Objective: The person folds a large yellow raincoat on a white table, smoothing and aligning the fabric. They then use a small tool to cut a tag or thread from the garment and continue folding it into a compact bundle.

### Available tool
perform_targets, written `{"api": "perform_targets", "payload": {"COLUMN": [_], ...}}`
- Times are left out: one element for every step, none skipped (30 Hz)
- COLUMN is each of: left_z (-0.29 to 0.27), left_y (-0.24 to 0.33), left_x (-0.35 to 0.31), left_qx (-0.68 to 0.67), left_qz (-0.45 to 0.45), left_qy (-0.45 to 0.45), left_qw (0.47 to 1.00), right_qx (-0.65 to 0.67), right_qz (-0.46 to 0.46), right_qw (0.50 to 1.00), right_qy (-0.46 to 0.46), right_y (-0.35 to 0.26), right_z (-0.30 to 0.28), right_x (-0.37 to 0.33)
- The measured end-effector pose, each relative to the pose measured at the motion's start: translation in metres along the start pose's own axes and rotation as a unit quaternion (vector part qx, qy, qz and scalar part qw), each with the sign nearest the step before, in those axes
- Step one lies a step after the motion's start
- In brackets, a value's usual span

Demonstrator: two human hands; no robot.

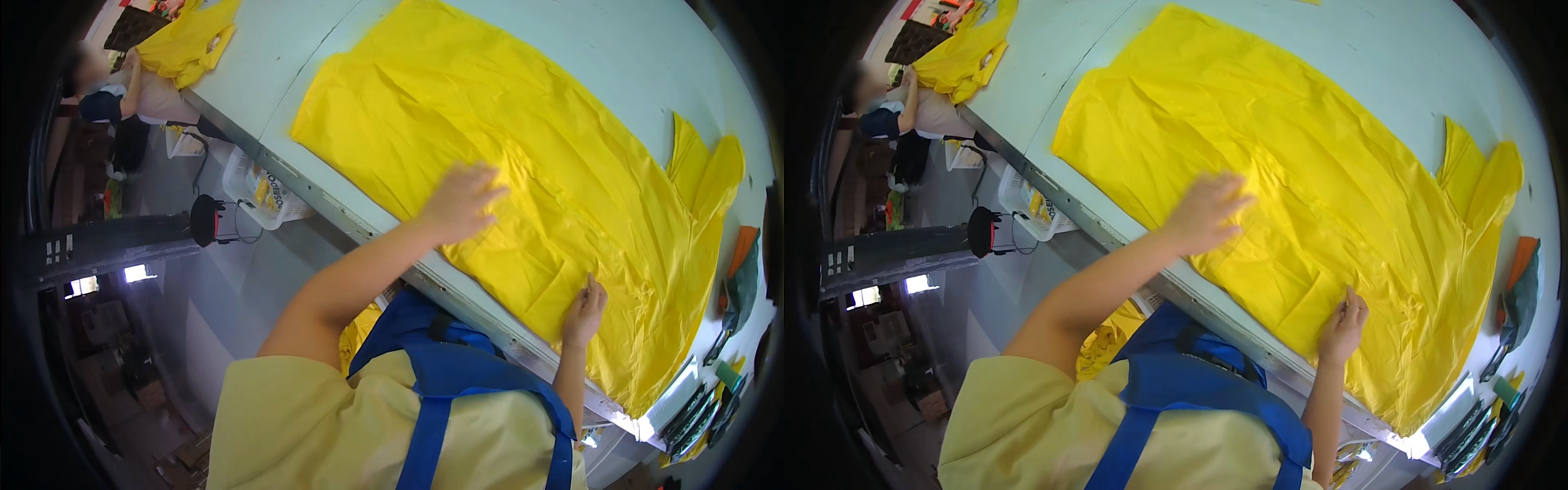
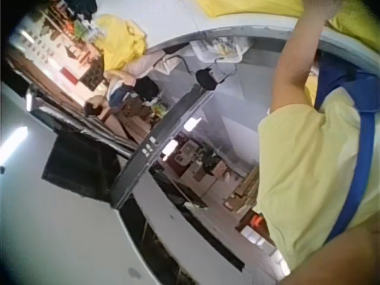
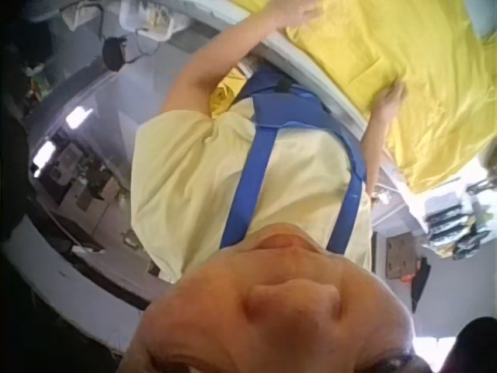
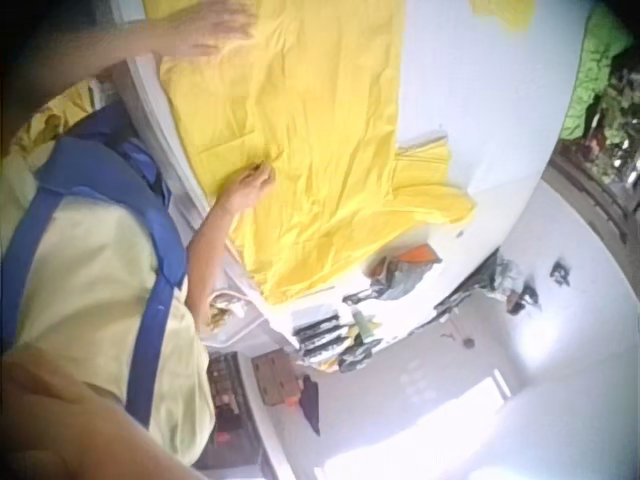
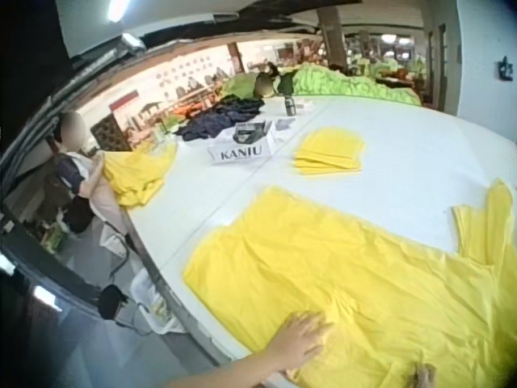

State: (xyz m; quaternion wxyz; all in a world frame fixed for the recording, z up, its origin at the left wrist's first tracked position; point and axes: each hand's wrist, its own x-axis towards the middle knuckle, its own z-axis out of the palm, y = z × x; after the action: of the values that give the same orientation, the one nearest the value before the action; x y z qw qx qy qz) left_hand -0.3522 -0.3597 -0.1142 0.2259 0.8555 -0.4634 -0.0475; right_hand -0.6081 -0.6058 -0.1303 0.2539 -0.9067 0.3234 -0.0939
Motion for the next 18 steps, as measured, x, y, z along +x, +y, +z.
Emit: {"api": "perform_targets", "payload": {"left_z": [-0.02, -0.03, -0.039, -0.05, -0.049, -0.056, -0.084, -0.116, -0.122, -0.125, -0.127, -0.125, -0.123, -0.121, -0.116, -0.134, -0.147, -0.164], "left_y": [-0.027, -0.065, -0.115, -0.165, -0.219, -0.281, -0.284, -0.274, -0.279, -0.285, -0.293, -0.305, -0.324, -0.341, -0.349, -0.323, -0.315, -0.306], "left_x": [-0.007, -0.02, -0.036, -0.058, -0.097, -0.139, -0.132, -0.12, -0.122, -0.124, -0.127, -0.135, -0.146, -0.158, -0.172, -0.152, -0.151, -0.149], "left_qx": [0.017, 0.061, 0.084, 0.125, 0.204, 0.203, 0.151, 0.102, 0.112, 0.123, 0.134, 0.093, 0.052, 0.012, -0.09, -0.32, -0.442, -0.514], "left_qz": [-0.033, -0.105, -0.199, -0.295, -0.39, -0.435, -0.49, -0.545, -0.541, -0.536, -0.532, -0.555, -0.574, -0.592, -0.555, -0.54, -0.467, -0.373], "left_qy": [0.072, 0.119, 0.122, 0.11, 0.079, 0.101, 0.118, 0.135, 0.135, 0.134, 0.134, 0.113, 0.094, 0.074, 0.169, 0.251, 0.327, 0.337], "left_qw": [0.997, 0.986, 0.969, 0.941, 0.895, 0.871, 0.85, 0.821, 0.823, 0.824, 0.825, 0.819, 0.812, 0.802, 0.809, 0.737, 0.693, 0.695], "right_qx": [-0.043, -0.085, -0.126, -0.135, -0.145, -0.147, -0.157, -0.157, -0.16, -0.163, -0.157, -0.165, -0.172, -0.178, -0.174, -0.173, -0.168, -0.171], "right_qz": [0.021, 0.039, 0.058, 0.036, 0.013, -0.011, 0.023, 0.024, 0.015, 0.006, 0.032, 0.036, 0.041, 0.045, 0.042, 0.05, 0.052, 0.05], "right_qw": [0.999, 0.995, 0.989, 0.99, 0.989, 0.989, 0.987, 0.987, 0.987, 0.987, 0.987, 0.986, 0.984, 0.983, 0.984, 0.984, 0.984, 0.984], "right_qy": [-0.014, -0.03, -0.045, -0.026, -0.011, 0.006, -0.028, -0.017, -0.012, -0.007, -0.007, -0.005, -0.001, 0.003, 0.004, 0.01, 0.015, 0.017], "right_y": [-0.008, -0.015, -0.021, -0.023, -0.019, -0.019, -0.022, -0.017, -0.015, -0.016, -0.02, -0.022, -0.022, -0.023, -0.024, -0.023, -0.023, -0.023], "right_z": [0.004, 0.007, 0.01, 0.013, 0.015, 0.02, 0.018, 0.02, 0.019, 0.019, 0.021, 0.022, 0.023, 0.025, 0.026, 0.026, 0.026, 0.026], "right_x": [0.001, 0.001, 0.0, -0.002, -0.008, -0.006, -0.007, -0.008, -0.007, -0.007, -0.006, -0.005, -0.004, -0.002, -0.002, -0.004, -0.006, -0.007]}}
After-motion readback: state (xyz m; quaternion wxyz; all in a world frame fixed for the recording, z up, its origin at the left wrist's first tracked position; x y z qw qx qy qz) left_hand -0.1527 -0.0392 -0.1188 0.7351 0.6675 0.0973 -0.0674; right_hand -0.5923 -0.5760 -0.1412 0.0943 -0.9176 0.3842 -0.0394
